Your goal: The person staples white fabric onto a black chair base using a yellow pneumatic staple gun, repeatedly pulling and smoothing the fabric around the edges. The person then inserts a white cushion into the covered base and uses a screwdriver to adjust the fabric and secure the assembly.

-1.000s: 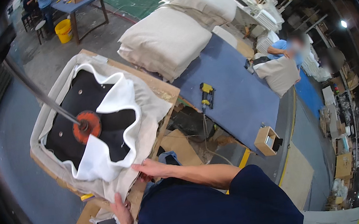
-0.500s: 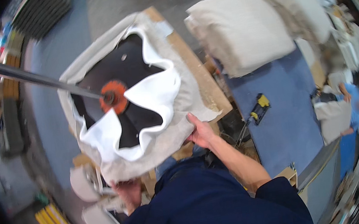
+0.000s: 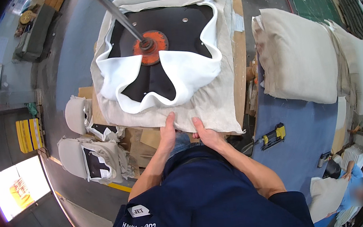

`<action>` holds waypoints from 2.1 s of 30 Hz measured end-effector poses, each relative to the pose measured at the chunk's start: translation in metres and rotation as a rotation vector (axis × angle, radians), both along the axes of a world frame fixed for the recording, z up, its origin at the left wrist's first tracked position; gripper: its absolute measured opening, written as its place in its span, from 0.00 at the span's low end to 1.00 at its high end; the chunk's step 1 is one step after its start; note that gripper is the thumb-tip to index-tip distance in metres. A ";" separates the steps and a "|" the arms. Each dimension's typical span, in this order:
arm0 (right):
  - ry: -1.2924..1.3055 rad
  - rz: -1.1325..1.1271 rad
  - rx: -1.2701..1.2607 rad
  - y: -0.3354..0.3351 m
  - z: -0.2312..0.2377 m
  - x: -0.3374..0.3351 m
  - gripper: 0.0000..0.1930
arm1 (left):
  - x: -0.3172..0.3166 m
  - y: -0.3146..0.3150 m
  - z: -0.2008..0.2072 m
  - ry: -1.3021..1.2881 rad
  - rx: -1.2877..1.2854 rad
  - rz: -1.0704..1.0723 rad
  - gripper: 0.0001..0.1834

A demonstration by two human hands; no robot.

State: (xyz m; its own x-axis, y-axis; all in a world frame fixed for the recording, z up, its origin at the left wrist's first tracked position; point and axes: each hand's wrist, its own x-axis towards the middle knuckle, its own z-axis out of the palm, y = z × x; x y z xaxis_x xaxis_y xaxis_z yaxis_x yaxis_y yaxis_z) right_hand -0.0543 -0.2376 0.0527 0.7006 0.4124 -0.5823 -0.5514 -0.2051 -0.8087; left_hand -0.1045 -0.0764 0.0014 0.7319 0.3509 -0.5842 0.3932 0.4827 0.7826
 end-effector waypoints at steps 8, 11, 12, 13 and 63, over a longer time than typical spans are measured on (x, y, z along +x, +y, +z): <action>-0.069 0.204 -0.231 -0.011 -0.002 -0.005 0.37 | -0.025 0.009 0.049 -0.109 0.419 -0.121 0.22; -0.033 0.290 -0.221 -0.010 0.018 -0.001 0.36 | -0.029 0.019 0.052 0.004 0.263 -0.199 0.27; -0.034 0.322 -0.196 -0.009 0.023 0.003 0.35 | -0.026 0.024 0.054 0.052 0.234 -0.231 0.30; -0.041 0.355 -0.166 -0.008 0.030 0.008 0.33 | -0.027 0.029 0.054 0.082 0.228 -0.255 0.31; -0.536 0.251 -0.041 -0.051 0.027 0.036 0.12 | 0.035 -0.020 0.116 -0.210 0.851 -0.715 0.29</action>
State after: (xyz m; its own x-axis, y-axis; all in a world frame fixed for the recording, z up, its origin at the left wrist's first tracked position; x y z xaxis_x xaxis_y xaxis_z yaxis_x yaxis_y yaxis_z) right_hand -0.0181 -0.2888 0.0796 0.7853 0.5881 -0.1934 0.0008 -0.3134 -0.9496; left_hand -0.0694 -0.0963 0.1177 0.9796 0.0371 -0.1974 0.1875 -0.5213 0.8325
